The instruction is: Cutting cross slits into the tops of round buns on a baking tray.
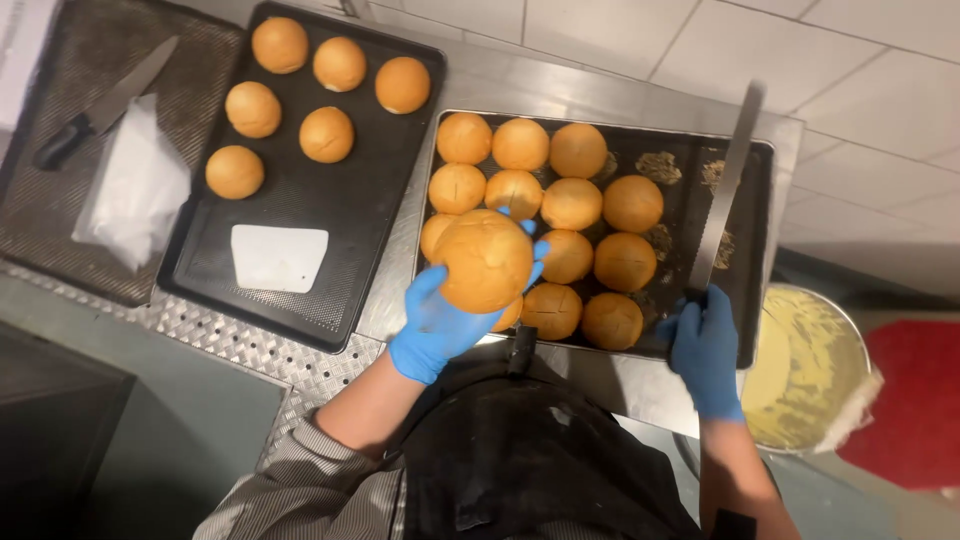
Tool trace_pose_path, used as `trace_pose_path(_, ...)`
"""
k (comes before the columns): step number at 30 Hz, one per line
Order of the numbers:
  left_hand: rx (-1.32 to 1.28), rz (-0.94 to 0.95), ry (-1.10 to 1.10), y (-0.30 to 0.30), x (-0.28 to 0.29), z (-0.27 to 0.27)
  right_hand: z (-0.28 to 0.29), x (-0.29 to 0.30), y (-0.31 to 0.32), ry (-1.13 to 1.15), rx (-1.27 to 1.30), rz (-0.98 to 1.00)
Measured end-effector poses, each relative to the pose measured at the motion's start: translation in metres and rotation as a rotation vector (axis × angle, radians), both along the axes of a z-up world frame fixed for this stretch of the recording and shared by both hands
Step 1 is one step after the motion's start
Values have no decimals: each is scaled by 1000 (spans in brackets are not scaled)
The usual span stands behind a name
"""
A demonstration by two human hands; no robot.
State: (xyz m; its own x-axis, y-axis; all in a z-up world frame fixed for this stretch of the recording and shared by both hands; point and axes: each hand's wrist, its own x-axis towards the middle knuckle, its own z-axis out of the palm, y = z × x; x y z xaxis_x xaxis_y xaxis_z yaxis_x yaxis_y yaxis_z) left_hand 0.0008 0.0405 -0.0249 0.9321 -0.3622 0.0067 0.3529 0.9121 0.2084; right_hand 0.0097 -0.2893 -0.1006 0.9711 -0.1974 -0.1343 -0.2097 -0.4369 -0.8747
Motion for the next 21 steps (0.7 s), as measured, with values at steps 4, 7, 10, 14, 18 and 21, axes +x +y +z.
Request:
trace_pose_path(4,-202,-14,125,-11,10,9,59,-32,45,-17,89,89)
trace_pose_path(7,0,-44,-122,-12,16,9,94,-43,69,-210,-23,281)
trace_pose_path(10,112,-26,-137,-12,19,4,105,-51,82,-350,-165,461)
trace_pose_path(14,129,28,-197,-16,20,8,107,-48,91,-270,-252,564)
trace_pose_path(18,162,29,-274,-16,22,17,104,-50,94,-285,-338,614)
trace_pose_path(21,211,48,-293,-18,18,6,103,-49,94,-310,-403,605)
